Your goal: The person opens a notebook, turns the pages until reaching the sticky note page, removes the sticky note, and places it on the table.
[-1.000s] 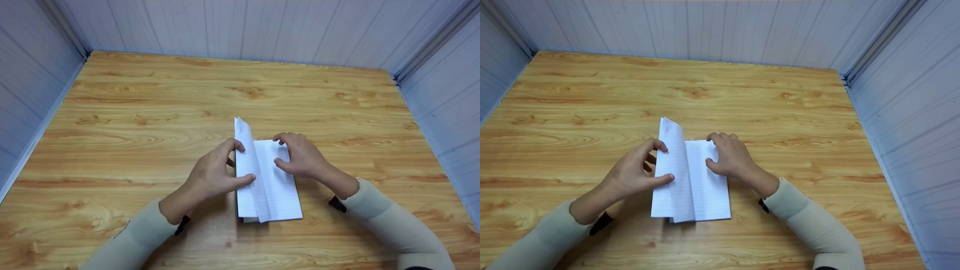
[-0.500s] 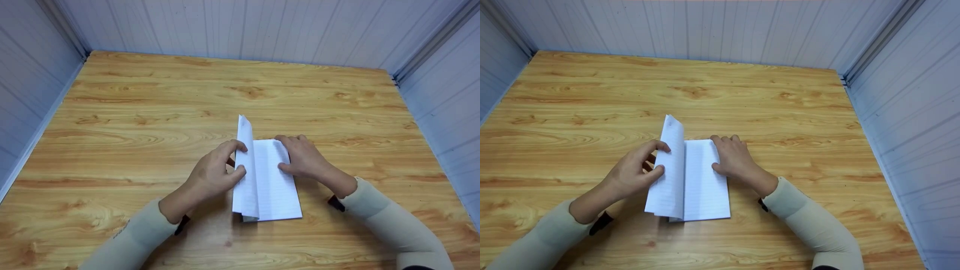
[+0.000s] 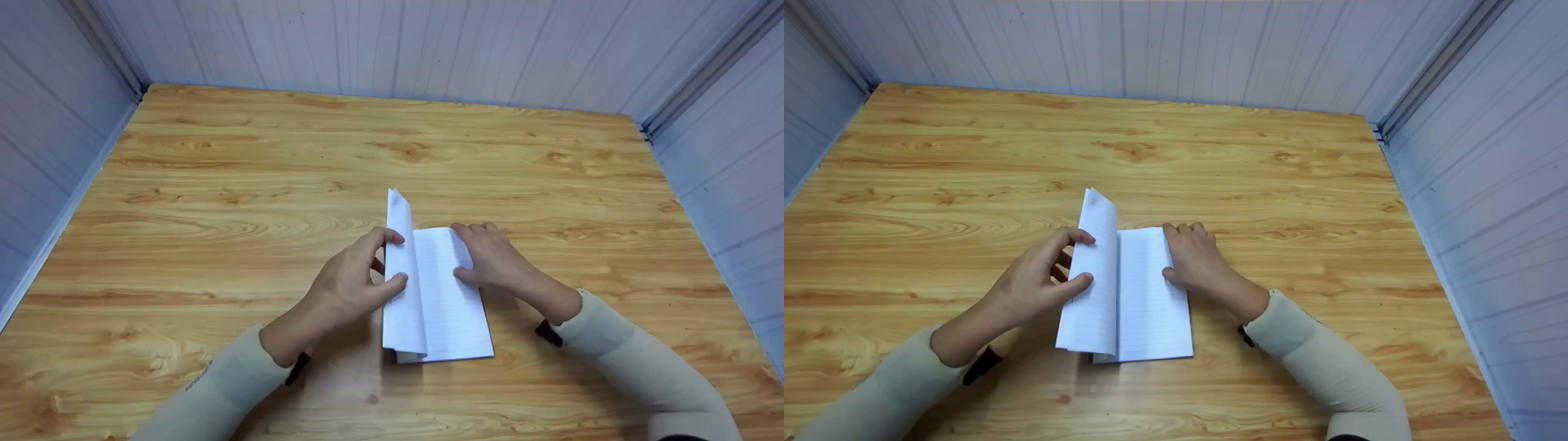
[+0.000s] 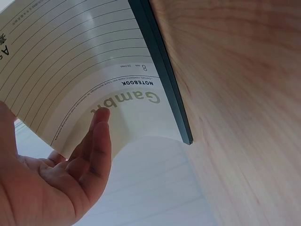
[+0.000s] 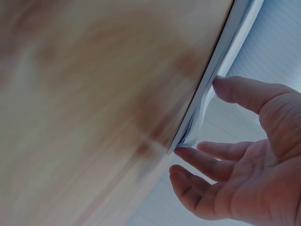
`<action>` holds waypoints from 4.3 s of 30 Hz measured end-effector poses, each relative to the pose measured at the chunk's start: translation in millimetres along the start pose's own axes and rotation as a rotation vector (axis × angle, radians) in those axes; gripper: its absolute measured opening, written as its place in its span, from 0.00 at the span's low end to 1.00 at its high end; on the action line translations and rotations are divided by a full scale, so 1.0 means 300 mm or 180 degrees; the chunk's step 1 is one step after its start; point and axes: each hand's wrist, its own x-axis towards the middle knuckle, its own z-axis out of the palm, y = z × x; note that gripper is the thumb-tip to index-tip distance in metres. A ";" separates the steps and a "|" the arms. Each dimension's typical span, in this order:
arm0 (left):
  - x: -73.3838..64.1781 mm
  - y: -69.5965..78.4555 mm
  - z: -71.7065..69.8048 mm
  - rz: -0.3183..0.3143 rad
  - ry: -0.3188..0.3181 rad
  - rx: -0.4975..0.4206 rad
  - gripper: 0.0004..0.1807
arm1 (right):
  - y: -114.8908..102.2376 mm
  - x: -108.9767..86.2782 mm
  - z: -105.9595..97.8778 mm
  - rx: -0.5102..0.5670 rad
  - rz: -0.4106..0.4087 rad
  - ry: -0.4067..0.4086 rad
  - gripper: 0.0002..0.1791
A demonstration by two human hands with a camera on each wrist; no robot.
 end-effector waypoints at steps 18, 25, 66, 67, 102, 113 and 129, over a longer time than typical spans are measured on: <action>0.005 0.001 0.000 -0.0046 0.0019 0.0041 0.22 | -0.006 -0.004 -0.020 0.0982 0.0108 0.0534 0.35; 0.004 -0.005 0.002 0.0021 0.0028 0.0000 0.22 | -0.005 0.002 -0.040 0.1353 0.0114 0.0640 0.29; 0.006 -0.005 0.009 -0.0052 -0.0039 -0.0018 0.24 | -0.073 -0.029 -0.036 0.1418 -0.0221 0.0289 0.16; 0.006 -0.005 0.009 -0.0055 -0.0049 -0.0019 0.25 | -0.077 -0.030 -0.036 0.1432 -0.0267 0.0244 0.16; 0.005 -0.009 0.018 0.0226 -0.0155 0.0264 0.37 | -0.217 -0.084 -0.107 0.2269 -0.0675 -0.0330 0.37; 0.008 -0.010 0.015 0.0310 -0.0124 0.0234 0.25 | -0.108 -0.035 -0.065 0.1811 -0.0577 0.0040 0.22; 0.003 -0.004 0.007 0.0054 -0.0066 0.0091 0.20 | 0.023 0.022 -0.038 0.0095 -0.0291 0.0124 0.28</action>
